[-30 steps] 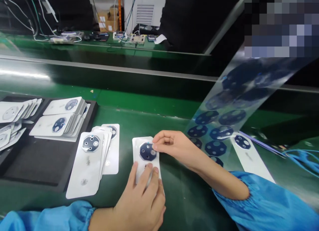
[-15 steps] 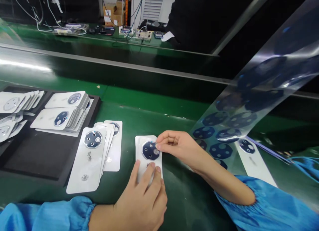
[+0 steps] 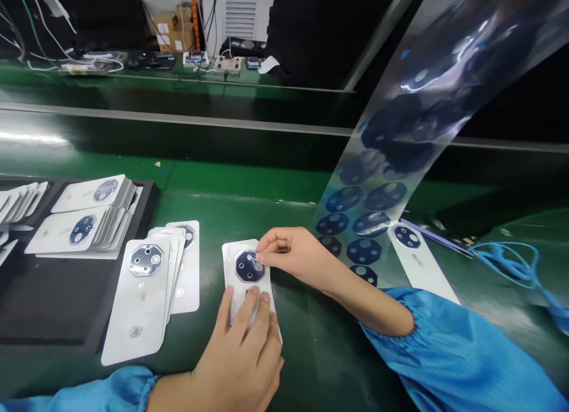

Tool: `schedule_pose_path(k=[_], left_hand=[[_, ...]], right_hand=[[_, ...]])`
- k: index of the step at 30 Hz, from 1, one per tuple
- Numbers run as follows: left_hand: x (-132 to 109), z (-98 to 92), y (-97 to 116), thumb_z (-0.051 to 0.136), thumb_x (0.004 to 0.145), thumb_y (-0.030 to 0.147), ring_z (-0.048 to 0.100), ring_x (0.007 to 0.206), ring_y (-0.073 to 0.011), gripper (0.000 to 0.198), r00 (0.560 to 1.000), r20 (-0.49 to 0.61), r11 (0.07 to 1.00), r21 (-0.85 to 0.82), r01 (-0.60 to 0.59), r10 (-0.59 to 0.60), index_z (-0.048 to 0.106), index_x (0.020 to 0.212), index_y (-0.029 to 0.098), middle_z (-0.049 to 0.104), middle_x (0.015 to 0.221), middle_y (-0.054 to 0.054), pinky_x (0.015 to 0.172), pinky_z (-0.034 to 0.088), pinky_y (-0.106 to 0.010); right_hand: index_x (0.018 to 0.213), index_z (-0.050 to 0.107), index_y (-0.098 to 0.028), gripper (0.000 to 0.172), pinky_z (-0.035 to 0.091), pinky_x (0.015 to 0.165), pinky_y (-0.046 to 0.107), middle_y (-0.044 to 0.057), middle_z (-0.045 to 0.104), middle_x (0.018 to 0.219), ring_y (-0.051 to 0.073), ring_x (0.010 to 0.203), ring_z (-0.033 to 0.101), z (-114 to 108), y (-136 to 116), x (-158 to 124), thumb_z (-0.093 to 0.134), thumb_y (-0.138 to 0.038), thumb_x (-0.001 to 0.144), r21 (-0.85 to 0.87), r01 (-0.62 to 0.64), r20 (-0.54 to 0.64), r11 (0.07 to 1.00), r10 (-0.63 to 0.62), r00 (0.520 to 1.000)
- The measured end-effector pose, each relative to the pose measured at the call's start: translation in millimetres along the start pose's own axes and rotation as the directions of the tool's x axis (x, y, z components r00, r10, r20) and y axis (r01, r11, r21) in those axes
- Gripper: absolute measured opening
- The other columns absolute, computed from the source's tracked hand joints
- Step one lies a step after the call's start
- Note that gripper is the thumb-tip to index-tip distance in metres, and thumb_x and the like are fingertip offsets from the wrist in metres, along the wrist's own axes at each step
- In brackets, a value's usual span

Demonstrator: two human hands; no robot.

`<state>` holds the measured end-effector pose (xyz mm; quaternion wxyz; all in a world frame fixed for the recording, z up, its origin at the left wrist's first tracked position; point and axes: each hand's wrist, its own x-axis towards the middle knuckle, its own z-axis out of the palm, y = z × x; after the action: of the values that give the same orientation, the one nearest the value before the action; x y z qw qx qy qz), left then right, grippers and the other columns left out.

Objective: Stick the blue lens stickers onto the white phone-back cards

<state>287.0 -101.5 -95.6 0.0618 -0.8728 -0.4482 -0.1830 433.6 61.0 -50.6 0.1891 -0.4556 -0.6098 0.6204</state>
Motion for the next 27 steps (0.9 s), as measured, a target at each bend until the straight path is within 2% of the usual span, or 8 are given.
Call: schedule_pose_path(k=[8,11,14,17,18,22,24,27], left_hand=[[1.1,-2.2,0.6,0.059,0.095,0.039,0.049,0.133,-0.0414,0.04,1.0,0.005,1.0,-0.021,0.013,-0.013,0.064,0.122,0.009,0.062,0.135,-0.019,0.121,0.012,-0.063],[1.8,-2.4,0.3,0.058,0.095,0.038,0.048,0.134,-0.042,0.04,1.0,0.004,1.0,-0.012,0.01,-0.01,0.064,0.122,0.009,0.062,0.135,-0.02,0.12,0.013,-0.063],[0.6,-1.4,0.0,0.057,0.095,0.039,0.047,0.135,-0.0426,0.042,1.0,0.009,1.0,-0.001,0.001,-0.001,0.063,0.124,0.009,0.061,0.136,-0.02,0.12,0.015,-0.064],[-1.1,-0.9,0.0,0.057,0.096,0.039,0.047,0.135,-0.0427,0.043,1.0,0.012,1.0,0.012,-0.003,0.003,0.063,0.125,0.008,0.06,0.137,-0.021,0.119,0.015,-0.065],[-1.6,-1.1,0.1,0.056,0.096,0.039,0.047,0.135,-0.0426,0.043,1.0,0.014,1.0,0.016,-0.006,0.006,0.063,0.125,0.008,0.06,0.137,-0.021,0.119,0.015,-0.065],[-2.6,-2.3,0.7,0.055,0.097,0.041,0.046,0.135,-0.0422,0.045,1.0,0.017,0.999,0.032,-0.012,0.011,0.062,0.126,0.008,0.06,0.137,-0.021,0.119,0.013,-0.065],[-3.1,-2.4,0.8,0.054,0.097,0.042,0.046,0.135,-0.042,0.045,1.0,0.018,0.999,0.039,-0.008,0.007,0.063,0.126,0.009,0.06,0.137,-0.02,0.119,0.013,-0.065],[-4.3,-1.1,0.7,0.053,0.098,0.042,0.046,0.135,-0.0414,0.044,1.0,0.02,0.999,0.051,-0.009,0.008,0.063,0.126,0.009,0.06,0.136,-0.02,0.119,0.012,-0.065]], right_hand=[[0.078,0.069,-0.02,0.006,0.052,0.075,0.031,-0.001,0.074,0.071,0.018,0.074,0.07,0.7,-0.4,-2.8,0.072,-0.017,0.074,-0.09,0.053,-0.022,0.994,-0.056,0.998],[0.078,0.07,-0.022,0.007,0.051,0.079,0.033,-0.001,0.075,0.077,0.02,0.083,0.07,4.0,-3.8,-7.2,0.07,-0.015,0.076,-0.235,0.086,-0.068,0.968,-0.104,0.992],[0.077,0.068,-0.024,0.012,0.049,0.08,0.034,-0.001,0.074,0.079,0.022,0.092,0.066,8.3,-2.6,-10.9,0.069,-0.011,0.078,-0.413,0.183,-0.088,0.892,-0.24,0.967],[0.084,0.067,-0.021,0.008,0.049,0.081,0.036,0.001,0.071,0.08,0.022,0.091,0.062,11.8,5.1,-12.4,0.068,-0.013,0.085,-0.606,0.376,0.003,0.701,-0.471,0.882],[0.087,0.067,-0.019,0.004,0.048,0.08,0.037,0.003,0.07,0.082,0.023,0.09,0.06,12.6,8.1,-12.7,0.067,-0.017,0.09,-0.681,0.434,0.059,0.59,-0.546,0.836],[0.092,0.068,-0.014,0.024,0.045,0.079,0.04,0.009,0.068,0.085,0.025,0.086,0.059,14.9,16.9,-13.9,0.051,-0.026,0.104,-0.853,0.501,0.281,0.147,-0.68,0.678],[0.091,0.068,-0.014,0.026,0.044,0.078,0.039,0.009,0.068,0.085,0.024,0.085,0.06,16.4,19.9,-14.0,0.05,-0.025,0.104,-0.874,0.482,0.305,0.06,-0.706,0.64],[0.091,0.068,-0.014,0.026,0.044,0.075,0.038,0.009,0.068,0.086,0.024,0.084,0.059,19.3,24.4,-13.3,0.052,-0.029,0.104,-0.895,0.442,0.256,0.057,-0.746,0.615]])
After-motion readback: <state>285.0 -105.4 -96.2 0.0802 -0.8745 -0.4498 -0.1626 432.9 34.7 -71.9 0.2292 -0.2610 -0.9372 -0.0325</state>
